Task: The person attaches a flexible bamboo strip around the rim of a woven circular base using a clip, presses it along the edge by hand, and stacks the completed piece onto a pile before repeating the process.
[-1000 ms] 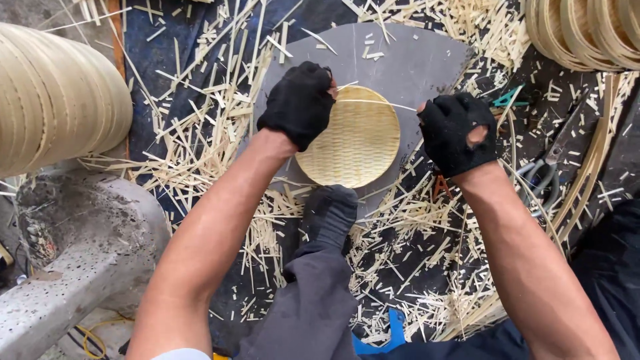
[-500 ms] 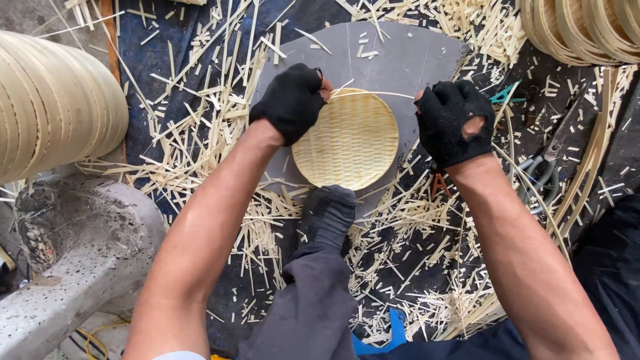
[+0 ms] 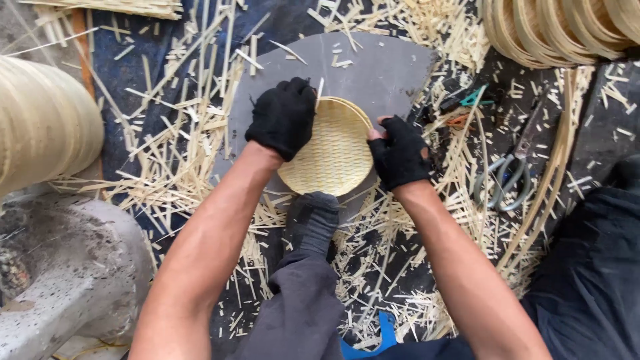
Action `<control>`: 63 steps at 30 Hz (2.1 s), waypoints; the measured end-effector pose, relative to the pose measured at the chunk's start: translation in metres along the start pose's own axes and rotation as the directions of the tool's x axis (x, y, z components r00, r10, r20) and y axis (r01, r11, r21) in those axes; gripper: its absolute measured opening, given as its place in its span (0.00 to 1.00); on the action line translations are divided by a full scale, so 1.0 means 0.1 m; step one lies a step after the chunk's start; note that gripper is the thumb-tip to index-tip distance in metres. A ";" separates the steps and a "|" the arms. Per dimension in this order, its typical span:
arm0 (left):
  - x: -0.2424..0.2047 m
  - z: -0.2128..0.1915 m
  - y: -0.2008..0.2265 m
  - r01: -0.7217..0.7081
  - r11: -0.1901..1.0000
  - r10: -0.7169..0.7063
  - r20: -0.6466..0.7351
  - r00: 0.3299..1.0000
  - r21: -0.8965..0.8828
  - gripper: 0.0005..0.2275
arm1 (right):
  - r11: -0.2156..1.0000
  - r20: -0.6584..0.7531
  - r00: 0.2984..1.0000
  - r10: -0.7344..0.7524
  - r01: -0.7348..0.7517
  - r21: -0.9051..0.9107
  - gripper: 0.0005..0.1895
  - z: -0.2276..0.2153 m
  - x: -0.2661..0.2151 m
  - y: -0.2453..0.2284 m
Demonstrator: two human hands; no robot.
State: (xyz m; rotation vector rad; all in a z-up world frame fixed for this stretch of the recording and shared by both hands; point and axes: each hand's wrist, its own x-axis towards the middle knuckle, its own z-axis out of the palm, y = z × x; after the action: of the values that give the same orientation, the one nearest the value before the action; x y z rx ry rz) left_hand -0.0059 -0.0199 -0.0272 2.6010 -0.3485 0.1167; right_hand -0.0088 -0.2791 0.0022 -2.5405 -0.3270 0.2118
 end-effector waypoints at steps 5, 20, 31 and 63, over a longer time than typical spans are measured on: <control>-0.01 0.15 -0.03 -0.041 0.999 0.041 -0.073 0.997 0.004 0.04 | 0.988 -0.033 0.995 0.097 -0.092 0.123 0.14 -0.34 -0.06 0.33; -0.10 0.16 -0.07 -0.081 0.996 0.087 -0.184 0.979 0.042 0.02 | 0.985 0.082 0.987 0.139 -0.129 -0.116 0.13 -1.05 -0.83 0.59; -0.09 0.15 -0.03 -0.034 0.999 0.034 -0.152 0.988 0.002 0.03 | 0.986 -0.044 0.989 0.142 -0.145 -0.088 0.05 -0.84 -0.80 0.85; -0.09 -0.05 -0.02 0.043 0.995 -0.051 -0.091 0.995 -0.085 0.05 | 0.962 0.220 0.944 -0.244 0.207 0.177 0.12 0.10 0.81 -0.41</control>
State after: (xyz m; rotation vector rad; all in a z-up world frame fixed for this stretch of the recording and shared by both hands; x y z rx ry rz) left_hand -0.0142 -0.0139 -0.0247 2.5097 -0.2530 0.2020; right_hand 0.0593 -0.2186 0.0097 -2.3054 -0.6676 0.4402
